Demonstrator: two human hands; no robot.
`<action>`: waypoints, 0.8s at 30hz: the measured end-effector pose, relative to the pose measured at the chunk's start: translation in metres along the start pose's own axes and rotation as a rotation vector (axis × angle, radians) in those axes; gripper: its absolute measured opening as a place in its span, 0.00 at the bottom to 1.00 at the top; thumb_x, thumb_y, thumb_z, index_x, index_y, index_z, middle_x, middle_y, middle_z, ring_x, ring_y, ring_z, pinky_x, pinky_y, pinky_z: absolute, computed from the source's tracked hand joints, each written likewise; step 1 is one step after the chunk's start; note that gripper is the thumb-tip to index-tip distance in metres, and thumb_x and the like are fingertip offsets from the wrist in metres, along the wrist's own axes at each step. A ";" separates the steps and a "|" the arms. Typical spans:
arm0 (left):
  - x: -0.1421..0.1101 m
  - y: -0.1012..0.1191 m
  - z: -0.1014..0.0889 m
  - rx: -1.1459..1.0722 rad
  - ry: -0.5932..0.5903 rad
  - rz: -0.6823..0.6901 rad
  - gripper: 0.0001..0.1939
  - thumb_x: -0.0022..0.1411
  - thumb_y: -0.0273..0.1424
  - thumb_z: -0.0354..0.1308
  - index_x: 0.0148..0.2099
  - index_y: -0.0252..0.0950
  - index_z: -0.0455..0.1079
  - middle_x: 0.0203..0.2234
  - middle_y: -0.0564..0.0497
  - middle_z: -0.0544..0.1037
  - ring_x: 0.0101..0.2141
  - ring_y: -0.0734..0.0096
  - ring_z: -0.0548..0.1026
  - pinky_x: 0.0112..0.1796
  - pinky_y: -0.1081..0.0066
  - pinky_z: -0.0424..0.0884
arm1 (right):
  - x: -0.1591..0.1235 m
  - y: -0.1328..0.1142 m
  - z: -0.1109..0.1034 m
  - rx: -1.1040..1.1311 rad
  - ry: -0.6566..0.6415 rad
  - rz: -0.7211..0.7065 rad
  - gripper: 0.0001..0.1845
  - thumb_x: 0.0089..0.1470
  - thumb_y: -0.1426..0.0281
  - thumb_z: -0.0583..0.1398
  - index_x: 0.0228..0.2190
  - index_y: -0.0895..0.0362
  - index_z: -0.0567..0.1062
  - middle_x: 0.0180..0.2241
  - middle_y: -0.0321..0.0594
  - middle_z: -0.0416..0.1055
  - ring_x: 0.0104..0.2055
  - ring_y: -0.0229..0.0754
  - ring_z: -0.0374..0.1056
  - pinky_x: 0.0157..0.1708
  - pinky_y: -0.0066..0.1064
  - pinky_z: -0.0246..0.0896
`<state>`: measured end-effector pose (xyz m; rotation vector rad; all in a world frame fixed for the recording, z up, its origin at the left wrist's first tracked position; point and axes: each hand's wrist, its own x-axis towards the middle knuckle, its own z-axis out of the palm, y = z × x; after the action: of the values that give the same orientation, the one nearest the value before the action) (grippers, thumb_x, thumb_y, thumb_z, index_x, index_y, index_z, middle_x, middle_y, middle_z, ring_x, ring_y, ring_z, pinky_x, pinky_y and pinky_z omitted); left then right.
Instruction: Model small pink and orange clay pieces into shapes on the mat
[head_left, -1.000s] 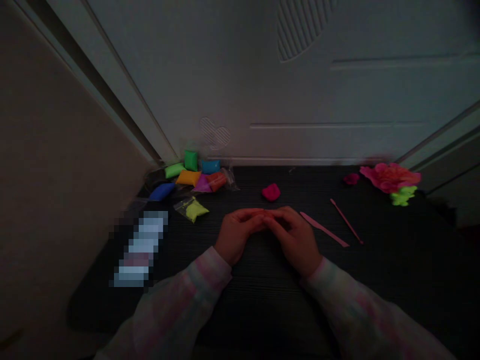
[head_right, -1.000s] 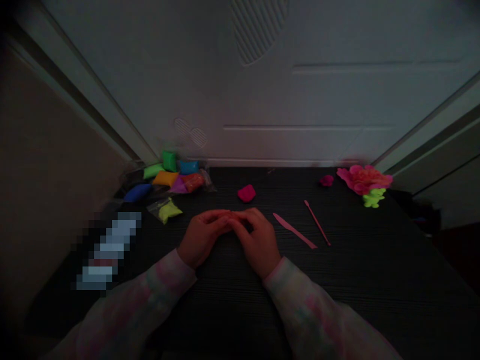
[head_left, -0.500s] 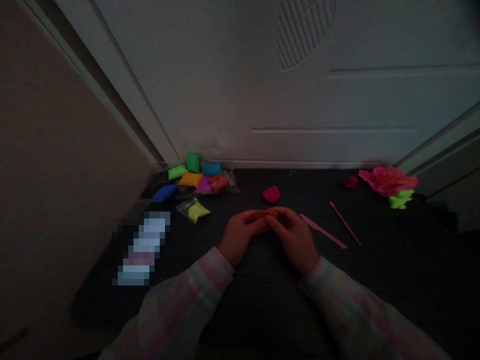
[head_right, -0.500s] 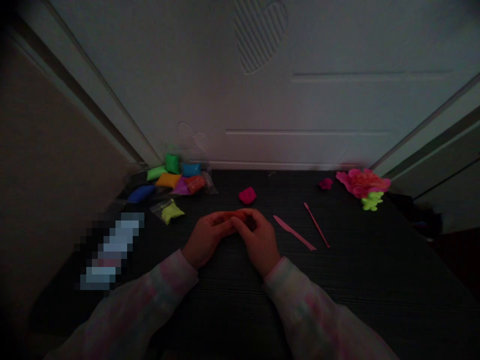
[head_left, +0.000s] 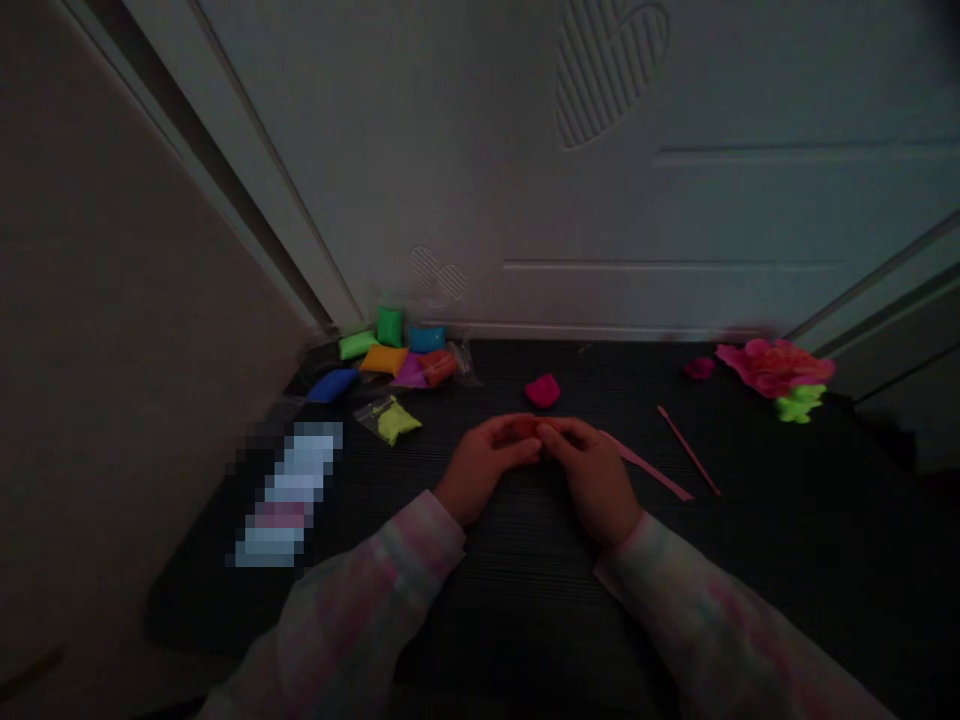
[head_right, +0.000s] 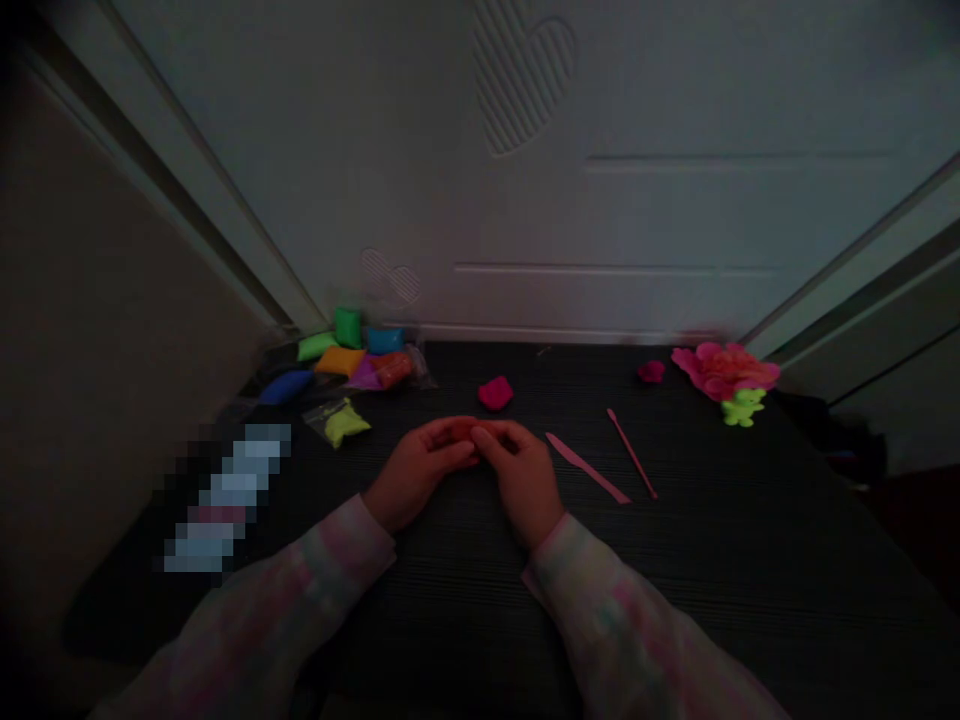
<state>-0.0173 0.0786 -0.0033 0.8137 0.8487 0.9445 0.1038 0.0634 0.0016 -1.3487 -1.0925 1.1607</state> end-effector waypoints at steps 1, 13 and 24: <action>0.000 0.000 0.000 -0.006 -0.012 -0.002 0.15 0.43 0.23 0.61 0.37 0.34 0.70 0.31 0.52 0.75 0.31 0.77 0.71 0.36 0.74 0.65 | 0.000 0.003 0.001 0.015 0.003 -0.010 0.10 0.42 0.64 0.58 0.28 0.57 0.73 0.29 0.37 0.72 0.33 0.39 0.66 0.35 0.31 0.58; -0.001 0.003 0.000 0.107 0.011 -0.043 0.08 0.46 0.26 0.59 0.32 0.28 0.70 0.23 0.51 0.74 0.23 0.79 0.70 0.28 0.76 0.67 | 0.003 0.002 -0.006 -0.128 -0.043 -0.131 0.14 0.42 0.63 0.59 0.33 0.55 0.73 0.35 0.38 0.69 0.37 0.40 0.64 0.38 0.32 0.56; -0.002 0.008 0.000 0.180 -0.018 -0.022 0.10 0.47 0.28 0.58 0.34 0.30 0.69 0.23 0.50 0.74 0.25 0.75 0.72 0.28 0.74 0.68 | 0.004 0.004 -0.006 -0.116 -0.059 -0.062 0.10 0.41 0.64 0.59 0.26 0.57 0.74 0.26 0.37 0.70 0.30 0.39 0.65 0.33 0.31 0.57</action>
<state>-0.0208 0.0794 0.0046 0.9642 0.9346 0.8480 0.1105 0.0663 -0.0029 -1.3664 -1.2518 1.1117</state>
